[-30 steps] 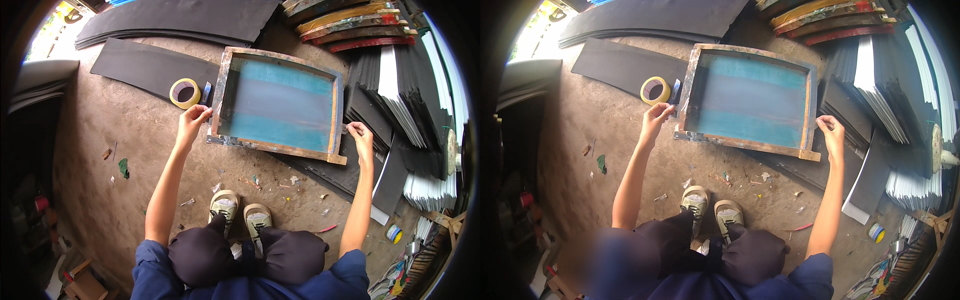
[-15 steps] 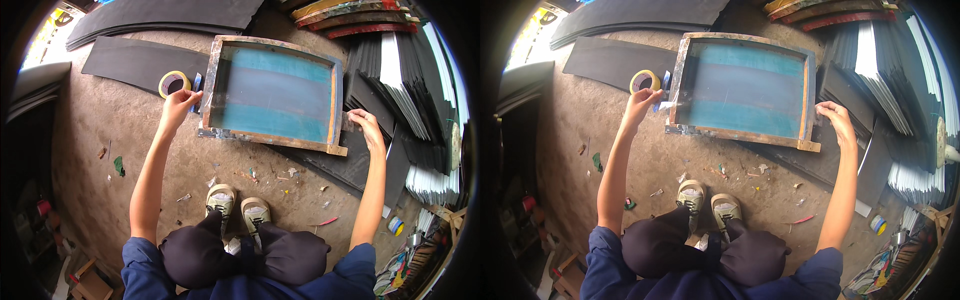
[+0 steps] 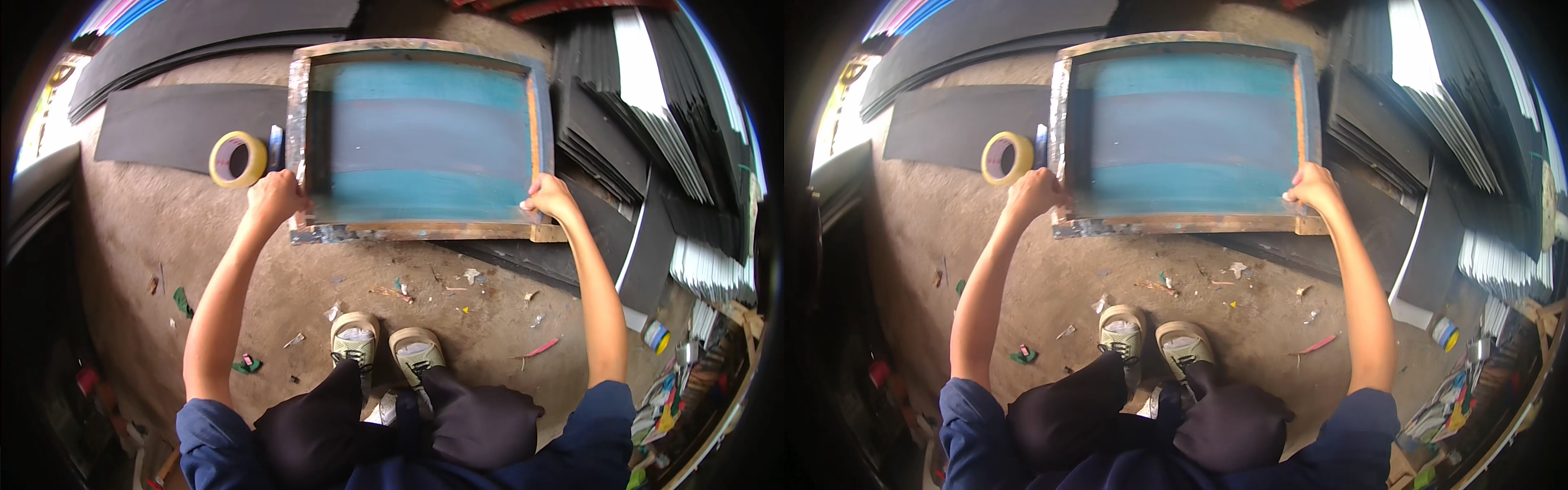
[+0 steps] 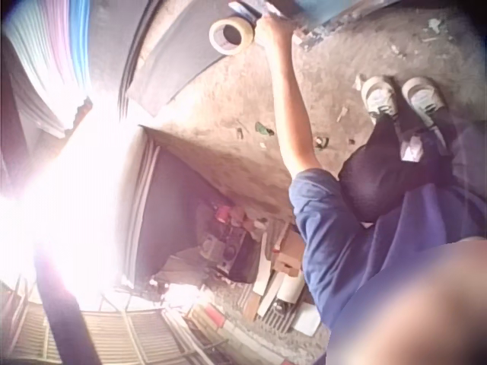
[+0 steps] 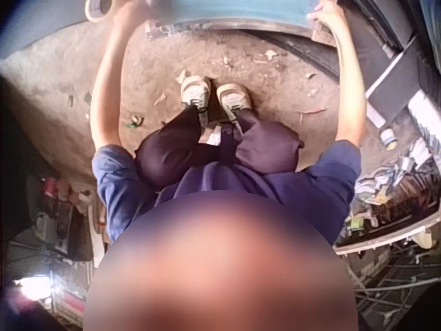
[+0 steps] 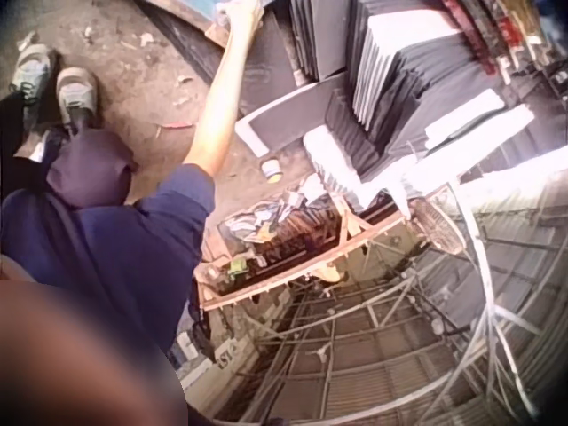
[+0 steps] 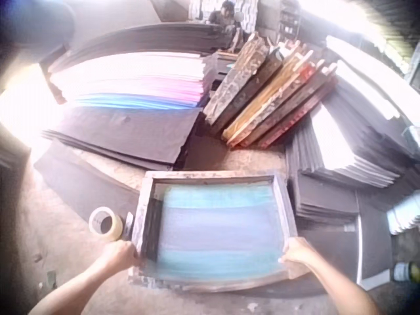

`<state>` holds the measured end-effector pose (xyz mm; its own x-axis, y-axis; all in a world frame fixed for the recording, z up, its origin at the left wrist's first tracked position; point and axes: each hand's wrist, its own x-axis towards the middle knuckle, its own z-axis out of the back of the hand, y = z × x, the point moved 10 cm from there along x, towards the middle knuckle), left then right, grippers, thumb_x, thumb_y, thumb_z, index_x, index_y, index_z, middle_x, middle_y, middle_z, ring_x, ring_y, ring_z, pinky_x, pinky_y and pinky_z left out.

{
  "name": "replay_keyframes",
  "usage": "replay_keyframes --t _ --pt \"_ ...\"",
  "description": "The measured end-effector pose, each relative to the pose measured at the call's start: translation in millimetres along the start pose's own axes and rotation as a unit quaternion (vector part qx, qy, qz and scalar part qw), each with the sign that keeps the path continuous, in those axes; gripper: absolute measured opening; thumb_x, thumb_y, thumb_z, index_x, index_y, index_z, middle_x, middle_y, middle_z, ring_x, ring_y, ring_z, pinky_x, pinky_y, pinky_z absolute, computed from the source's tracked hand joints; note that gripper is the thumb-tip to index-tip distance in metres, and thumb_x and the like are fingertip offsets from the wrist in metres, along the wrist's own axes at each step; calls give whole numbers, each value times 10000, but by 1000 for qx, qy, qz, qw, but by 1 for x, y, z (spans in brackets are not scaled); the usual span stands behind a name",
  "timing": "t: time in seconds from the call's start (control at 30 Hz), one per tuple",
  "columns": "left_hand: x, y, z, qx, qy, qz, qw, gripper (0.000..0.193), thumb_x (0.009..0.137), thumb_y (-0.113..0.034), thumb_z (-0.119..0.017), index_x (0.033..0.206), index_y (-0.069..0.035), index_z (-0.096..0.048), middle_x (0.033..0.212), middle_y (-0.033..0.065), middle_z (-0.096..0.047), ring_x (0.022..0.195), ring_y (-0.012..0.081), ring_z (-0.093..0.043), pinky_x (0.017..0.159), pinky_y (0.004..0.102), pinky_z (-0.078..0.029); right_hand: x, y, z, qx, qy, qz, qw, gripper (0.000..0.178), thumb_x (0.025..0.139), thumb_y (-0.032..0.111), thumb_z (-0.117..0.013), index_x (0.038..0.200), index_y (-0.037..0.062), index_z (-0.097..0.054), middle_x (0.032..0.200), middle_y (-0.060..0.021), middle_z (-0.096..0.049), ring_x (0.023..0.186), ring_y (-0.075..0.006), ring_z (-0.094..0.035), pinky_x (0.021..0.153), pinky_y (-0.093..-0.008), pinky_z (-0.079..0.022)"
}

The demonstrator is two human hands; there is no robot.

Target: The person sits on the floor and applies clear packing tape to the edges of a rectangular wooden frame with a teal screen. They repeatedly pull tape from a roll, press it along the frame edges, and smooth it down with their fingers.

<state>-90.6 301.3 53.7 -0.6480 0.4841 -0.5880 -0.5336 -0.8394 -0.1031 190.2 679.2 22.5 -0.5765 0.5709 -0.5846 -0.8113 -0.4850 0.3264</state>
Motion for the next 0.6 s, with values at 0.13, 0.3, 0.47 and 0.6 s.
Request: replay_keyframes --t 0.13,0.3,0.47,0.6 --pt "3 -19 1 41 -10 -40 998 177 623 -253 -769 711 -108 -719 687 87 -675 677 238 -666 637 348 -510 -12 31 2 -171 -13 24 985 178 613 131 -768 666 50 -619 714 -118 -666 735 -268 -650 762 -404 -447" --pt "14 -28 -8 117 23 -33 992 285 587 -298 -822 750 -102 -696 755 86 -683 744 247 -680 641 352 -528 -17 45 -9 -271 -14 49 961 171 632 126 -771 717 40 -651 756 -154 -670 848 -293 -646 857 -427 -385" --pt "14 -36 -6 173 31 -37 984 364 591 -301 -828 835 -72 -684 819 93 -684 810 255 -676 656 350 -525 -24 55 -21 -283 -68 129 948 164 739 42 -590 580 76 -567 519 -30 -624 616 -173 -616 764 -331 -339" --pt "12 -41 -5 191 34 -45 980 379 589 -311 -831 839 -68 -681 814 97 -681 815 261 -675 651 344 -522 -15 45 -27 -241 -15 85 967 124 608 86 -757 603 36 -643 646 -135 -648 810 -271 -633 819 -394 -371"
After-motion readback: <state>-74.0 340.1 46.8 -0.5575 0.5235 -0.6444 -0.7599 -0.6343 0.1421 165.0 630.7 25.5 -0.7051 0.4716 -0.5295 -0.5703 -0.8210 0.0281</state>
